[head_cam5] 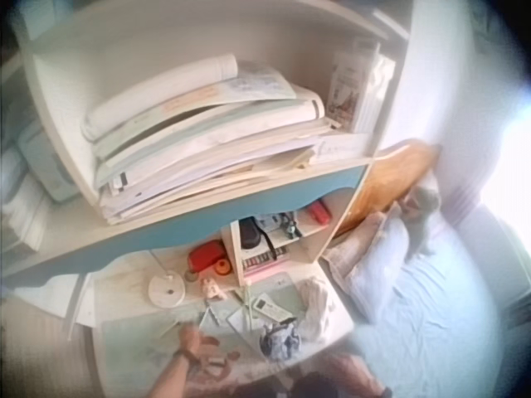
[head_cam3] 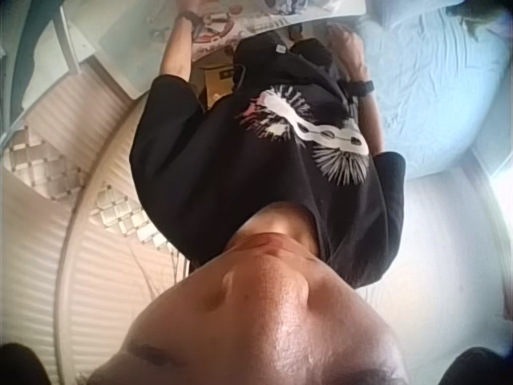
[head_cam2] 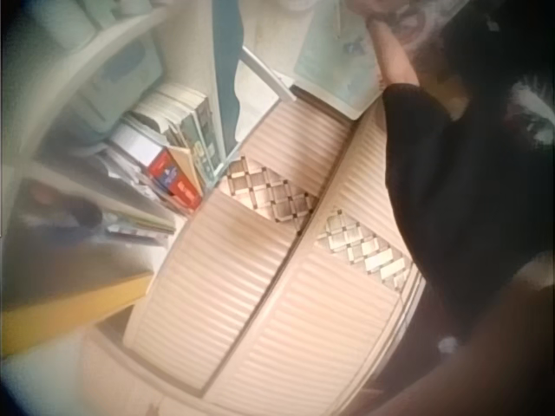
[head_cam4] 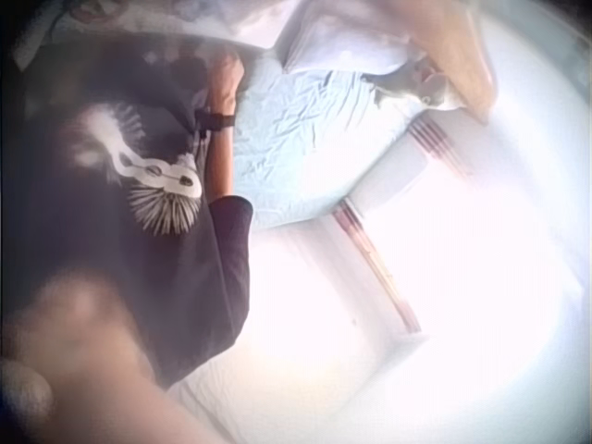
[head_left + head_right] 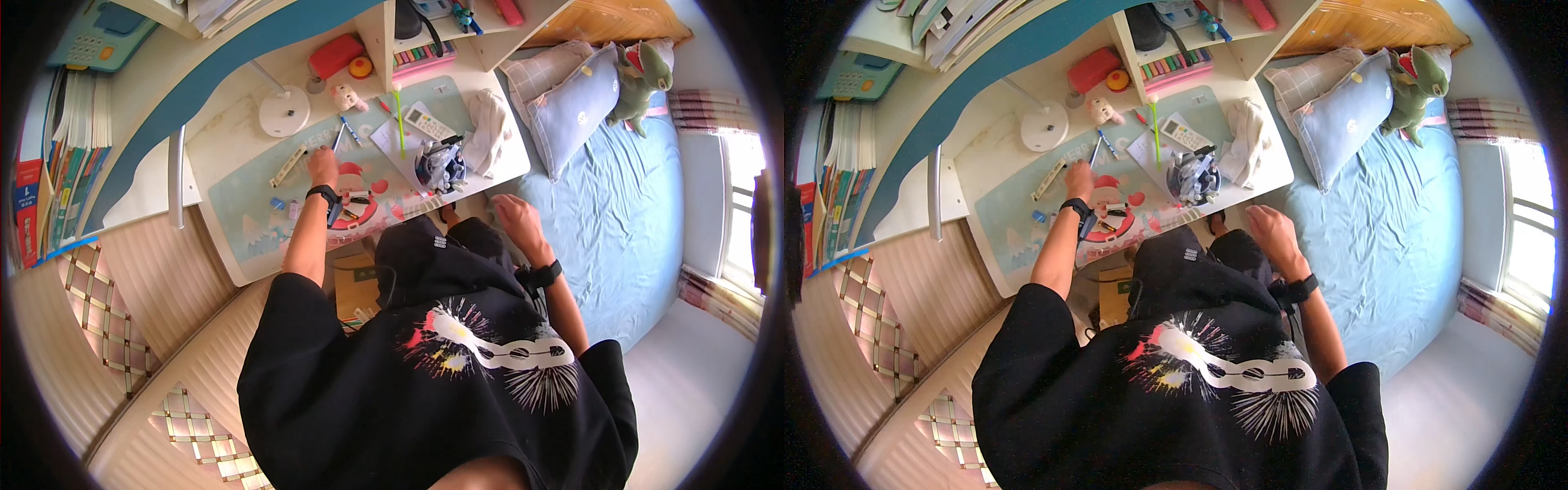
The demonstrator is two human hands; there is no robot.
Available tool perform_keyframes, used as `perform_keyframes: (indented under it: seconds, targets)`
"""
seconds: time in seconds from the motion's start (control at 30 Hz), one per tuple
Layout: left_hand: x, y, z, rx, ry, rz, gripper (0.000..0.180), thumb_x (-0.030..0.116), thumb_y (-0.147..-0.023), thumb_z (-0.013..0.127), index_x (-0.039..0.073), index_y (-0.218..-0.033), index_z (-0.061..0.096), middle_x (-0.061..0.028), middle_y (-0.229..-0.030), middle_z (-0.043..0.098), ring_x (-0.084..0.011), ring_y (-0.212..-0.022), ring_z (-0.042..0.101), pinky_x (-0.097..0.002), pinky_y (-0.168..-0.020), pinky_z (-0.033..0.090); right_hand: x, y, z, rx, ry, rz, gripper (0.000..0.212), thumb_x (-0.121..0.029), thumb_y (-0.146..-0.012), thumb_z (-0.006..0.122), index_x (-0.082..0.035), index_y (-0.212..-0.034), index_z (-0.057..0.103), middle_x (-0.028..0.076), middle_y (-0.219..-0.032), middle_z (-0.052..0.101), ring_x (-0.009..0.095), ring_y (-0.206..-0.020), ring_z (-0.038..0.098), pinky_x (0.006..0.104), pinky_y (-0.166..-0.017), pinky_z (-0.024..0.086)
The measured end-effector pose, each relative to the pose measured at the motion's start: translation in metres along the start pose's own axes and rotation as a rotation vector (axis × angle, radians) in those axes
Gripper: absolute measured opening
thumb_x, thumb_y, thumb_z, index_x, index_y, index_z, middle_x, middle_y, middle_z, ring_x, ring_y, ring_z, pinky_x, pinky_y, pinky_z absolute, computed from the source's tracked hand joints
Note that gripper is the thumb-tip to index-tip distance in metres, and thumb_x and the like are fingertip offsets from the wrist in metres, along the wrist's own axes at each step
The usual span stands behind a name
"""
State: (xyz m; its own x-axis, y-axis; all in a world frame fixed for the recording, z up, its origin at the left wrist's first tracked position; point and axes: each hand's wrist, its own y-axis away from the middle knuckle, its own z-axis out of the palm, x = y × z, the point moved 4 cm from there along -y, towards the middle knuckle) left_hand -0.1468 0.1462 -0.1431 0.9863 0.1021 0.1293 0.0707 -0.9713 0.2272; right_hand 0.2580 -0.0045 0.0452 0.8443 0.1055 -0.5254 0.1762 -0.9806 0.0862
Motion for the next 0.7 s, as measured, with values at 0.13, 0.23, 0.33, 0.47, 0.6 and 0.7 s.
perform_keyframes:
  seconds: [0.13, 0.23, 0.33, 0.47, 0.6, 0.7]
  targets:
    - [-0.006, 0.014, 0.007, -0.063, -0.001, 0.003, 0.024, 0.016, -0.082, 0.062, -0.001, -0.097, 0.058, -0.0209, -0.101, 0.061, -0.0355, -0.089, 0.064, -0.0428, -0.075, 0.053, -0.007, -0.013, 0.006, -0.031, -0.018, -0.06, 0.013, -0.012, -0.084, 0.056, -0.004, -0.093, 0.062, 0.014, -0.085, 0.063, 0.034, -0.078, 0.062, 0.041, -0.069, 0.051]
    - [-0.008, 0.026, -0.006, -0.046, 0.153, 0.011, 0.022, 0.019, -0.087, 0.057, 0.0, -0.097, 0.056, -0.0205, -0.1, 0.061, -0.0358, -0.091, 0.063, -0.0424, -0.074, 0.053, -0.017, -0.025, 0.006, -0.049, -0.01, -0.092, 0.013, -0.012, -0.084, 0.057, -0.004, -0.094, 0.062, 0.014, -0.085, 0.063, 0.034, -0.078, 0.062, 0.041, -0.068, 0.051]
    - [-0.013, 0.036, -0.024, -0.092, 0.357, -0.109, 0.018, 0.02, -0.092, 0.052, 0.003, -0.098, 0.055, -0.0131, -0.093, 0.063, -0.023, -0.079, 0.064, -0.0324, -0.064, 0.051, -0.033, -0.039, 0.005, -0.049, -0.016, -0.168, 0.014, -0.011, -0.083, 0.057, -0.005, -0.095, 0.062, 0.014, -0.084, 0.063, 0.034, -0.077, 0.062, 0.0409, -0.067, 0.05]
    - [0.04, 0.075, -0.086, -0.56, 1.394, -0.079, 0.015, 0.02, -0.094, 0.049, 0.006, -0.096, 0.055, -0.0036, -0.086, 0.061, -0.007, -0.062, 0.053, -0.0206, -0.053, 0.042, -0.05, -0.059, 0.003, -0.012, -0.176, -0.217, 0.016, -0.009, -0.084, 0.057, -0.005, -0.099, 0.062, 0.015, -0.085, 0.063, 0.034, -0.074, 0.062, 0.0407, -0.065, 0.05]
    - [0.089, 0.12, -0.154, -0.767, 1.644, 0.108, 0.016, 0.019, -0.098, 0.046, 0.007, -0.101, 0.055, 0.0016, -0.085, 0.056, -0.0009, -0.06, 0.039, -0.0147, -0.053, 0.032, -0.1, -0.088, -0.011, 0.043, -0.271, -0.322, 0.021, -0.008, -0.085, 0.057, -0.004, -0.105, 0.06, 0.015, -0.084, 0.063, 0.035, -0.073, 0.062, 0.04, -0.065, 0.05]
    - [0.111, 0.133, -0.158, -0.811, 1.594, 0.297, 0.018, 0.021, -0.098, 0.048, 0.006, -0.107, 0.054, 0.0025, -0.083, 0.056, 0.0, -0.059, 0.038, -0.0149, -0.05, 0.03, -0.123, -0.101, -0.015, 0.029, -0.479, -0.283, 0.025, -0.006, -0.085, 0.06, -0.002, -0.109, 0.057, 0.014, -0.082, 0.063, 0.032, -0.069, 0.063, 0.0364, -0.064, 0.051]
